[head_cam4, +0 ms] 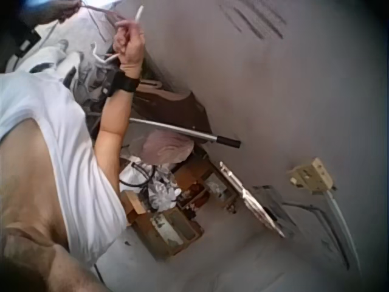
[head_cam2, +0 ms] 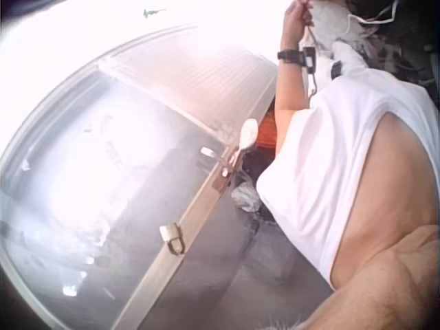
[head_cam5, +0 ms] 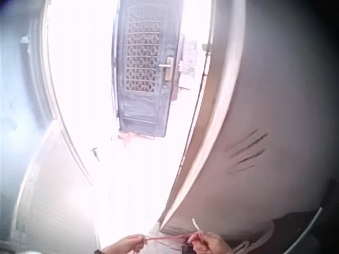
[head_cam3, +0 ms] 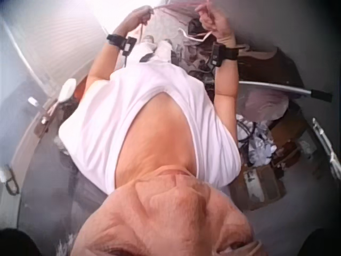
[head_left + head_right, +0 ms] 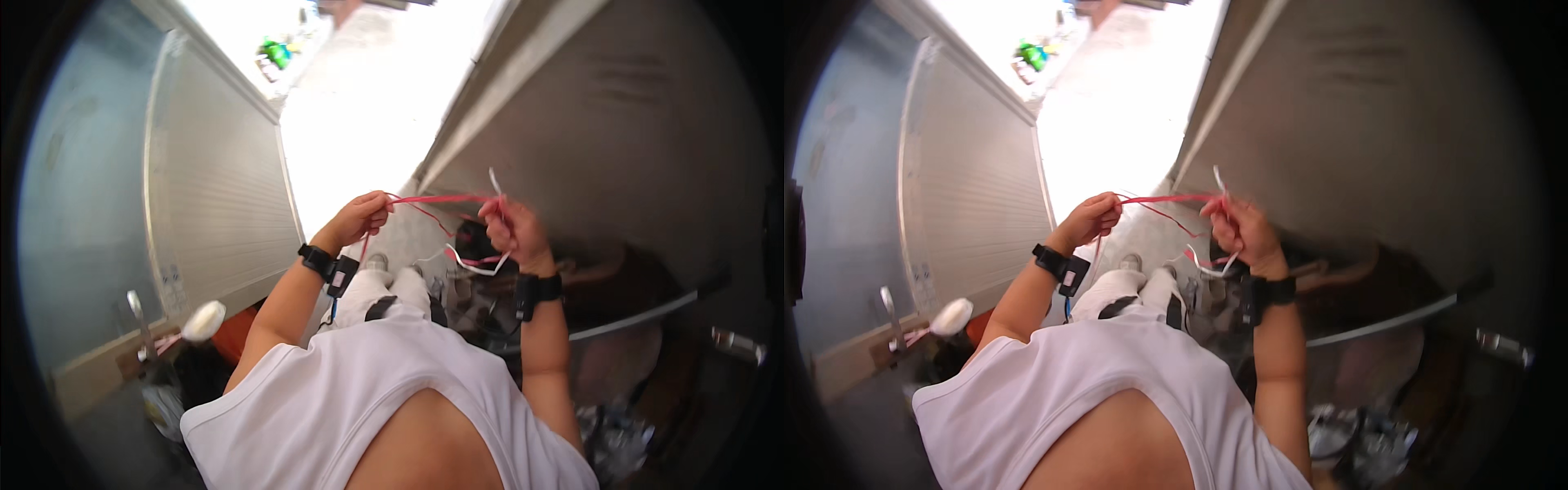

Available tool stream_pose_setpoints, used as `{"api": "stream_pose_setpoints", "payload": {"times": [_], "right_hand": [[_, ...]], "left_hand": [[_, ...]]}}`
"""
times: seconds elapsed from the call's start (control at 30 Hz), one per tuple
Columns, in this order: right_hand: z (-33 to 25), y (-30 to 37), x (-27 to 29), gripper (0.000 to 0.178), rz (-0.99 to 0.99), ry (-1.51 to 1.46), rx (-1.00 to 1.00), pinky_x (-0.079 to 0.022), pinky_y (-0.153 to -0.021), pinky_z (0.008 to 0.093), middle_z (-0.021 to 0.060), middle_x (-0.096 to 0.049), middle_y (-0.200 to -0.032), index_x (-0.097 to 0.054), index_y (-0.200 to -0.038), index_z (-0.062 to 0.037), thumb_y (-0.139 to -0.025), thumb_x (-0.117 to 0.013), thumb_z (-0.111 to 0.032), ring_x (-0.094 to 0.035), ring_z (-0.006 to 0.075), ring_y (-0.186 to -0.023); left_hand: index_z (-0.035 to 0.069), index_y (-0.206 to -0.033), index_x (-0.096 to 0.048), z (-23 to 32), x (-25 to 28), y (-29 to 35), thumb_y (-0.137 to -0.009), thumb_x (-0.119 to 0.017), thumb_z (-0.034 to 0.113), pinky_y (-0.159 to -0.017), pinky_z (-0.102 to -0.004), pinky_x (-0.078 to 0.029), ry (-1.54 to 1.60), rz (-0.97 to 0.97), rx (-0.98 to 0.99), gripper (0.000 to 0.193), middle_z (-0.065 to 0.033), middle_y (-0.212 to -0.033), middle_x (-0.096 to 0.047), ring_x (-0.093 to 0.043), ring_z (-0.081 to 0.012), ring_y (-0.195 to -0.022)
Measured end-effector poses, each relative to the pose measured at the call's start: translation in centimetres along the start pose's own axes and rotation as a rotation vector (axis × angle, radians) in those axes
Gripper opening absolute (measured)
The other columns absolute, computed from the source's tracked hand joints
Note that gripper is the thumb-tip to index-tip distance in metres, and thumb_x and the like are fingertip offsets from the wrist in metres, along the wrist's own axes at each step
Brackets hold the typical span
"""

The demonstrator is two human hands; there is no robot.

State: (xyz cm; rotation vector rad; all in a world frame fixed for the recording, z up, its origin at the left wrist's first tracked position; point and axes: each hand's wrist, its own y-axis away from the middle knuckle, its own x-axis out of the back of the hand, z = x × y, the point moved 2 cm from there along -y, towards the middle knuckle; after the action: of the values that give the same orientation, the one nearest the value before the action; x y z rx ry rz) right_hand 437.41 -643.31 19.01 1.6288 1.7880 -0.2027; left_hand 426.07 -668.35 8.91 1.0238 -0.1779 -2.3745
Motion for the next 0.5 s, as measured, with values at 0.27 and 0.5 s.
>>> {"api": "stream_pose_setpoints", "payload": {"times": [0.27, 0.5], "right_hand": [[1.7, -5.8, -1.7, 0.037, -0.136, 0.239, -0.231, -0.025, -0.035, 0.0169, -0.0011, -0.04, -0.053, -0.053, -0.102, 0.0036, -0.093, -0.035, -0.027, -0.033, 0.004, -0.04], [0.5, -11.8, -4.0, 0.03, -0.166, 0.174, -0.145, -0.031, -0.037, 0.0156, 0.0004, -0.048, -0.065, -0.053, -0.105, -0.0005, -0.092, -0.038, -0.024, -0.04, 0.0038, -0.045]], "left_hand": [[0.01, -0.081, -0.05, 6.5, 0.9, 5.5, -0.09, -0.044, 0.029, -0.04, -0.0149, -0.025, 0.052, 0.312, -0.437, 0.022, 0.0057, -0.056, -0.032, -0.029, -0.0033, -0.048], [0.008, -0.08, -0.049, 10.8, 3.4, 6.9, -0.089, -0.045, 0.027, -0.038, -0.0138, -0.025, 0.09, 0.428, -0.602, 0.022, 0.0048, -0.056, -0.033, -0.029, -0.0027, -0.046]]}}
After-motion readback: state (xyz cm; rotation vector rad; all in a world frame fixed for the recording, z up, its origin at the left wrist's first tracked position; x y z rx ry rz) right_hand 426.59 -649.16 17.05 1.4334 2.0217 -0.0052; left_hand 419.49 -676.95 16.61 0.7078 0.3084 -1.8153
